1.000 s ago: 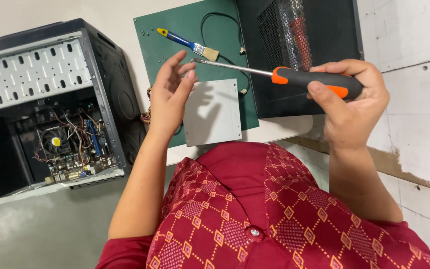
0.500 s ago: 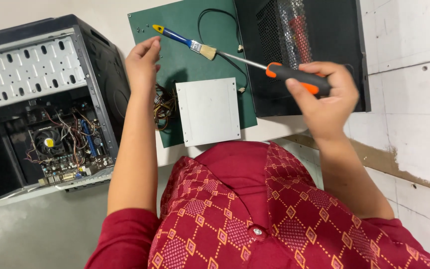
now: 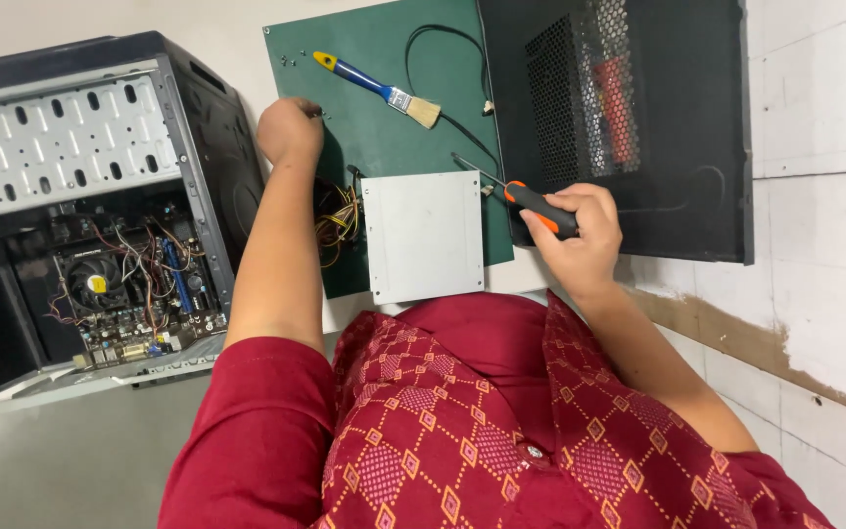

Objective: A person is seen removing and repositioning a power supply unit from a computer case using a screwdriver on a repair bench.

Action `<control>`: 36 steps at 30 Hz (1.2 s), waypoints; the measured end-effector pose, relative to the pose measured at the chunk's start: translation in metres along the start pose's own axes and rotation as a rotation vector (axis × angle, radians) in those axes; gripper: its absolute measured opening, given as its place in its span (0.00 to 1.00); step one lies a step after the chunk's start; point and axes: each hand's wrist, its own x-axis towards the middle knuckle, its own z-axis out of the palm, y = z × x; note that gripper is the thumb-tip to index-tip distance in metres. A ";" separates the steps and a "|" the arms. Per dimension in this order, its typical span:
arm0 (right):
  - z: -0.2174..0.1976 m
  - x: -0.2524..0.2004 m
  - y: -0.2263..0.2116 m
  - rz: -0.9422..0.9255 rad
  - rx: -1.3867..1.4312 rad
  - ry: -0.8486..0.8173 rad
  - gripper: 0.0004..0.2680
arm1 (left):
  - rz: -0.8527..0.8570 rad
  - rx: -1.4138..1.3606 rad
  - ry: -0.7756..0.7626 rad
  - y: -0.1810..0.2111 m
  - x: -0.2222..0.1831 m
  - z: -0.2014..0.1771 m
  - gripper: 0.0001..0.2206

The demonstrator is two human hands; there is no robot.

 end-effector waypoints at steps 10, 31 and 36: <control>0.049 -0.051 0.051 0.215 -0.080 -0.447 0.11 | -0.029 -0.544 0.001 0.028 -0.048 -0.053 0.14; 0.060 -0.071 0.040 0.699 0.286 -0.596 0.05 | 0.065 -0.321 -0.507 -0.002 -0.262 -0.043 0.30; 0.068 -0.068 0.028 0.757 0.527 -0.605 0.07 | -0.005 -0.645 -0.319 -0.001 -0.275 -0.013 0.24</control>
